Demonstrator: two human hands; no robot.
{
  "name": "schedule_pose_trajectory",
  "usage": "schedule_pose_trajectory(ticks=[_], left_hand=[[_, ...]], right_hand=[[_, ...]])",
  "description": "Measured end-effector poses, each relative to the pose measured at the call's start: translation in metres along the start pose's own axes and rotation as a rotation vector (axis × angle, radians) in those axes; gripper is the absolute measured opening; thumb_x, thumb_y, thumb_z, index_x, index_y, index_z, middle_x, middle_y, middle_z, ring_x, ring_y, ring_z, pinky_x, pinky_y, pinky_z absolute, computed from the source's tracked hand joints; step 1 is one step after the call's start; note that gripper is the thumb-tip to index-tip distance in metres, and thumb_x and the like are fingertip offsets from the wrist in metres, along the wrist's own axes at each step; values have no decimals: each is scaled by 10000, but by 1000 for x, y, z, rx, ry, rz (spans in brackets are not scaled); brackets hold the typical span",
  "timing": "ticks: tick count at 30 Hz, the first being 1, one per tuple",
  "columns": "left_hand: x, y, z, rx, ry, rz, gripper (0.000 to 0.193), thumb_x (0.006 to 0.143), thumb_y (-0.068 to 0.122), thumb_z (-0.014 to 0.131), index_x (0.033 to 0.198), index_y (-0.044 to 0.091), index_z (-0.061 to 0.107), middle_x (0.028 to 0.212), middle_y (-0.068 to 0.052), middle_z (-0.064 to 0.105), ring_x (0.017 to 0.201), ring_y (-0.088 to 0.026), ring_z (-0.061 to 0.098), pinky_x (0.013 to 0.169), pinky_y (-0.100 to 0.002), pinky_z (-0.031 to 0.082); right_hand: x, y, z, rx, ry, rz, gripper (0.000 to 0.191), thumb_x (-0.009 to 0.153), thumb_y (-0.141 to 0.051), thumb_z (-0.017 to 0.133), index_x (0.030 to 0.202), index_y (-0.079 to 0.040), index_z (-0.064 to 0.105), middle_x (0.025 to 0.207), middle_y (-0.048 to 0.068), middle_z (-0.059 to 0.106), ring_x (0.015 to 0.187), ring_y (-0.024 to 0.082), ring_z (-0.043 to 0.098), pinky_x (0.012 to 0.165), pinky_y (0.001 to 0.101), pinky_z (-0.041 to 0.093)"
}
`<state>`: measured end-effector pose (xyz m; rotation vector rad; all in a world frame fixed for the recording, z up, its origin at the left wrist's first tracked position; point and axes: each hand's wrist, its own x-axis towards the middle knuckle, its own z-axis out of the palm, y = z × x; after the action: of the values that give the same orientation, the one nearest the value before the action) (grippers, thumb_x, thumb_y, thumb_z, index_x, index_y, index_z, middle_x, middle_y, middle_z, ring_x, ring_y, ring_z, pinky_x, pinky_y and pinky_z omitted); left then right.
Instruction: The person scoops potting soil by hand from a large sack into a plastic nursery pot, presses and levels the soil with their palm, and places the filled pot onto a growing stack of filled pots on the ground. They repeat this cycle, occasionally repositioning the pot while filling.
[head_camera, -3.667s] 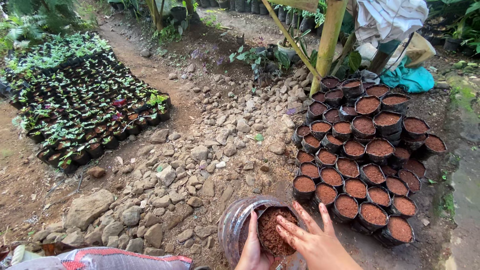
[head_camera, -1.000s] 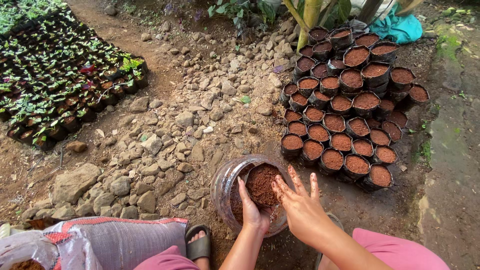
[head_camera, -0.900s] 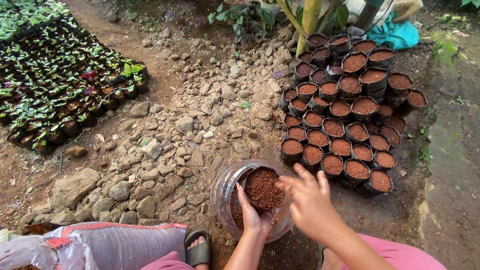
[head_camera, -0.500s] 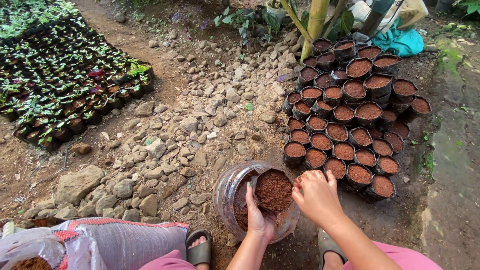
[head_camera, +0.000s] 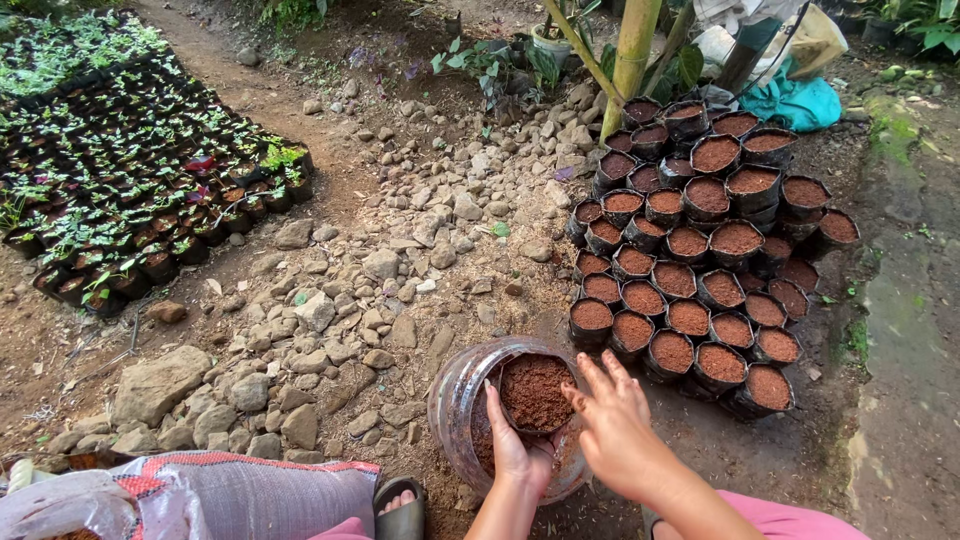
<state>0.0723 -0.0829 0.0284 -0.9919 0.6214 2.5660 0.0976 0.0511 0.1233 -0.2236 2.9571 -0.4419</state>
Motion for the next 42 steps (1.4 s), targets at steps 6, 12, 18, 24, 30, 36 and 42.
schedule_pose_trajectory(ticks=[6, 12, 18, 24, 30, 36, 42], left_hand=[[4, -7, -2, -52, -108, 8, 861, 797, 783, 505, 1457, 230, 516, 1383, -86, 642, 1262, -294, 609, 1016, -539, 491], [7, -9, -4, -23, -126, -8, 890, 788, 799, 526, 1457, 212, 541, 1384, -88, 657, 1265, -302, 614, 1021, -506, 497], [8, -8, -10, 26, -161, -48, 922, 780, 818, 507, 1461, 196, 540, 1393, -99, 658, 1245, -311, 634, 990, -519, 526], [9, -3, -9, 133, -181, -91, 948, 783, 839, 443, 1480, 201, 509, 1411, -96, 652, 1278, -319, 624, 1021, -554, 505], [7, 8, -10, 281, -227, -132, 1003, 782, 875, 382, 1501, 183, 485, 1438, -132, 643, 1307, -331, 638, 1056, -564, 525], [11, 14, -13, 371, -264, -206, 1020, 779, 887, 382, 1497, 176, 523, 1422, -129, 668, 1274, -321, 660, 1018, -529, 548], [14, 12, -13, 403, -264, -240, 999, 793, 867, 416, 1528, 193, 481, 1459, -104, 655, 1308, -304, 647, 1042, -518, 541]], right_hand=[[1, -9, 11, -83, -86, 110, 778, 832, -56, 509, 1586, -67, 317, 1732, 174, 5, 1547, 397, -99, 1189, 651, -23], [2, -8, 9, -82, -28, 106, 815, 838, -5, 486, 1615, -144, 286, 1734, 142, 13, 1540, 385, -89, 1177, 664, -40], [1, -8, 2, -109, -81, 148, 895, 827, 41, 482, 1642, -265, 272, 1741, 120, -48, 1547, 368, -118, 1169, 678, -52], [1, -12, -11, -158, -87, 153, 898, 818, 53, 493, 1620, -308, 311, 1744, 111, -52, 1554, 364, -136, 1169, 699, -68], [0, -17, -20, -199, -87, 115, 961, 782, 81, 504, 1621, -341, 304, 1739, 116, -48, 1542, 376, -132, 1160, 702, -86], [-3, -19, -27, -255, -151, 91, 970, 788, 80, 509, 1618, -381, 312, 1749, 93, -59, 1559, 366, -131, 1178, 696, -84], [-5, -19, -29, -286, -127, 25, 956, 786, 87, 525, 1609, -364, 342, 1743, 97, -65, 1551, 390, -128, 1142, 728, -87]])
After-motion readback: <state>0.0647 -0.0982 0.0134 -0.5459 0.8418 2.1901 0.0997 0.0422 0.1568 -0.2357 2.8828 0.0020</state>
